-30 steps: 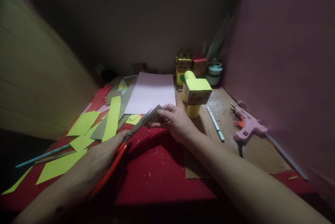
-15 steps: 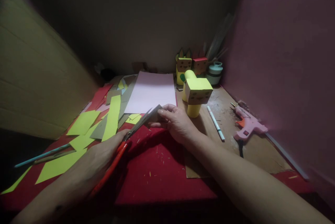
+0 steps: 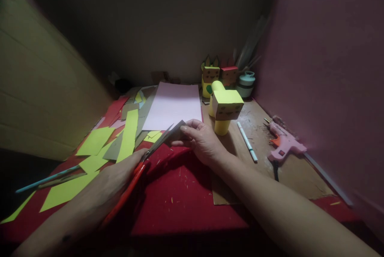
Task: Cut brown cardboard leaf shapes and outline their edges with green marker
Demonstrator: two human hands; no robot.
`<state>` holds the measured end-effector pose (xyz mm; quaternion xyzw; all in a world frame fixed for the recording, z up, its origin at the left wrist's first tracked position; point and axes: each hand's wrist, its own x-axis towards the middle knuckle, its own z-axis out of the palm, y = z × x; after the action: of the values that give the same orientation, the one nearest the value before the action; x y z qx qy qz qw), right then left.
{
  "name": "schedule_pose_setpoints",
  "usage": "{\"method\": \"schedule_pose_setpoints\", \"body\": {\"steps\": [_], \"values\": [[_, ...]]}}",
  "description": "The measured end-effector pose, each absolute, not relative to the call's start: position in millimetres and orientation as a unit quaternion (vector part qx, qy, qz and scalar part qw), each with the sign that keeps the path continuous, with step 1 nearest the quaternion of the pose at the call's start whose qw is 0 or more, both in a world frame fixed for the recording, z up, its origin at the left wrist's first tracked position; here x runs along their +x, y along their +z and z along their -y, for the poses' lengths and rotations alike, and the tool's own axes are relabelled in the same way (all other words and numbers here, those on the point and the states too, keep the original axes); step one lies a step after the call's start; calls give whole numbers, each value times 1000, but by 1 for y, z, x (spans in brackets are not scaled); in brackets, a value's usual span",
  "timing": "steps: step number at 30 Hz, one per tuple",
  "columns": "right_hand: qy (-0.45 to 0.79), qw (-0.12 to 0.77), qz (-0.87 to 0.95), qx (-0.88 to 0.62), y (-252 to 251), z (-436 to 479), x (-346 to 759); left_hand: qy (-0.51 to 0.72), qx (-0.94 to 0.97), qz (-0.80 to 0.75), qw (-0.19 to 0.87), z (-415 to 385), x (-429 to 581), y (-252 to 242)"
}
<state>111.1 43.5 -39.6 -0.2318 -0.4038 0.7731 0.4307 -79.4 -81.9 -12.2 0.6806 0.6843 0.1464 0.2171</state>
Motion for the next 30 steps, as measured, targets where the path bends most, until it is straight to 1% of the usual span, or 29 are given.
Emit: {"method": "schedule_pose_setpoints", "body": {"steps": [5, 12, 21, 30], "values": [[770, 435, 404, -233, -41, -44, 110, 152, 678, -684, 222, 82, -81, -12], [770, 438, 401, -235, -42, -44, 109, 114, 676, -687, 242, 83, -82, -10], [773, 431, 400, -236, -42, -44, 109, 116, 703, -670, 208, 84, -84, -5], [775, 423, 400, -244, -43, -43, 109, 118, 700, -672, 211, 86, -88, -8]]}}
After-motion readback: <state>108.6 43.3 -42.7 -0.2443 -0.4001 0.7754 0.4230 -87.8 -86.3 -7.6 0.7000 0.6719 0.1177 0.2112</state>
